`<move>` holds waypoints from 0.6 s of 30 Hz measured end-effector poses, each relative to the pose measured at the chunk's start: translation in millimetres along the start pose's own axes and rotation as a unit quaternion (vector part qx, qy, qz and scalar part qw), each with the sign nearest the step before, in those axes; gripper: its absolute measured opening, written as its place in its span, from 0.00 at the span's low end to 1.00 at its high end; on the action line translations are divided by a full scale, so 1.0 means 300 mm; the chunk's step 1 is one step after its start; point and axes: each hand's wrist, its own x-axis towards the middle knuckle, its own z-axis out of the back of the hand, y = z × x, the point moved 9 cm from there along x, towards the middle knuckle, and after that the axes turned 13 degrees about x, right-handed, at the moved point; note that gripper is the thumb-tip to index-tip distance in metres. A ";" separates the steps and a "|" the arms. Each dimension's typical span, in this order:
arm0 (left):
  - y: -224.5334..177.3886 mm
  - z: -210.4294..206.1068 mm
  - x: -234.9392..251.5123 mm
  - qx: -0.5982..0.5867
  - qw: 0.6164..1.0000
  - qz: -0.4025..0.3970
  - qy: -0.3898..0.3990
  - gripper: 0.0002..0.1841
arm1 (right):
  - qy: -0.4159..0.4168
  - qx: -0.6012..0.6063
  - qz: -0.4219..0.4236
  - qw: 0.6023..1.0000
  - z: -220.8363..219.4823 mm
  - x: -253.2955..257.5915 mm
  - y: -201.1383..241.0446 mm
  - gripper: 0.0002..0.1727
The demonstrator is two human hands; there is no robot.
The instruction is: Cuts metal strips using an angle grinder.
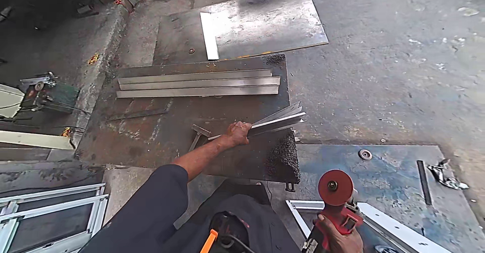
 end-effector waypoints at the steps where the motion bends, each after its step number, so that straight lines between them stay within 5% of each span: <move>1: 0.035 0.043 0.007 0.013 1.000 0.010 -0.018 0.22 | -0.002 0.002 -0.002 1.000 0.006 -0.008 -0.001 0.32; 6: 0.218 0.231 0.070 0.079 0.988 0.039 -0.125 0.19 | -0.011 0.017 -0.004 1.000 0.047 -0.024 -0.020 0.32; 10: 0.239 0.285 0.029 0.101 0.982 0.040 -0.158 0.22 | -0.030 0.022 0.005 0.999 0.083 -0.030 -0.032 0.33; 18: -0.066 -0.056 -0.028 0.005 0.989 0.019 -0.145 0.44 | -0.045 0.022 0.011 0.999 0.123 -0.004 -0.034 0.32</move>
